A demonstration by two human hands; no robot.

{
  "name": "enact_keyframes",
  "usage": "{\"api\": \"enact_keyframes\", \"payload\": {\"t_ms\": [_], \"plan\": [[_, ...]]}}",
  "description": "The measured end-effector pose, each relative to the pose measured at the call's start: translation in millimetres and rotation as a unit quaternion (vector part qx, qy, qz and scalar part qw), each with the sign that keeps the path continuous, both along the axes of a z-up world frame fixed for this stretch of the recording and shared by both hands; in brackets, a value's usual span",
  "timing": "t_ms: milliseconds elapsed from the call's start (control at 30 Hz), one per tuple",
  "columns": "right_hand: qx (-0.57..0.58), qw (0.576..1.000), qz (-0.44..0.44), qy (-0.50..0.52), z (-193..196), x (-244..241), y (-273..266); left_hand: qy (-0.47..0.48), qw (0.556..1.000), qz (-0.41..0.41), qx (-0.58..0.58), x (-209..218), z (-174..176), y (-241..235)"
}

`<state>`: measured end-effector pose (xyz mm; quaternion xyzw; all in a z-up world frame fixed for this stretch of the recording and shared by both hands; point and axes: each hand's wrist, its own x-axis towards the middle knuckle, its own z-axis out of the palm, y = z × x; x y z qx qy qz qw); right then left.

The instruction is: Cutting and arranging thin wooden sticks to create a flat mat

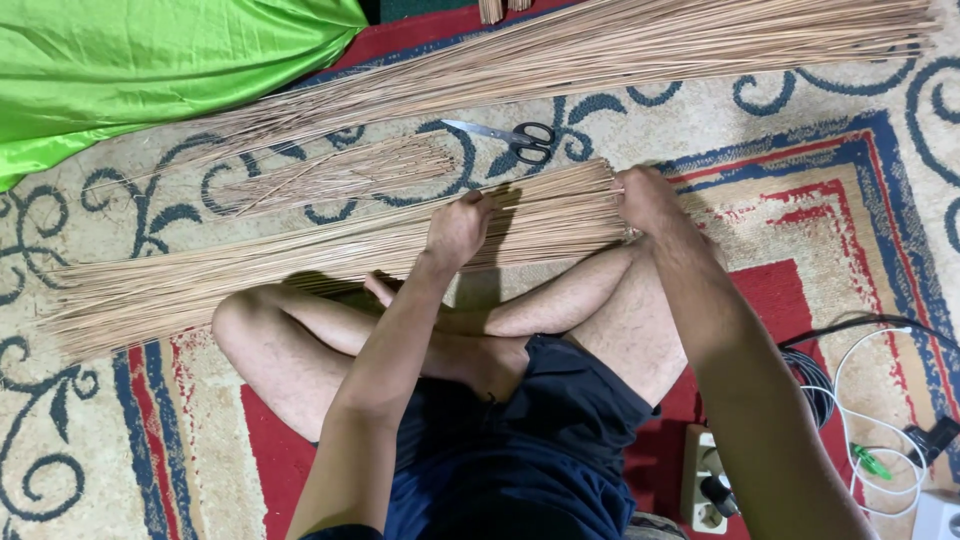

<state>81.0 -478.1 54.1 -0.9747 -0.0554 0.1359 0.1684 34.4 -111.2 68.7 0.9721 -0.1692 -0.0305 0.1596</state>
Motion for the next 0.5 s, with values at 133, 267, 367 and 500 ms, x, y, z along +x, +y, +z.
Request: {"api": "enact_keyframes", "payload": {"t_ms": [133, 267, 367, 500], "plan": [[-0.025, 0.999, 0.0, 0.026, 16, -7, 6, -0.007, 1.0, -0.003, 0.002, -4, 11, -1], [-0.032, 0.999, -0.001, 0.038, 1, -3, 2, -0.014, 1.0, 0.0, 0.001, -4, -1, 1], [-0.048, 0.998, -0.004, 0.047, -7, 2, 1, -0.016, 1.0, 0.006, 0.004, -7, 1, 2], [-0.027, 0.999, -0.004, 0.031, 2, -3, 1, -0.012, 1.0, 0.008, -0.01, -10, 8, 9]]}}
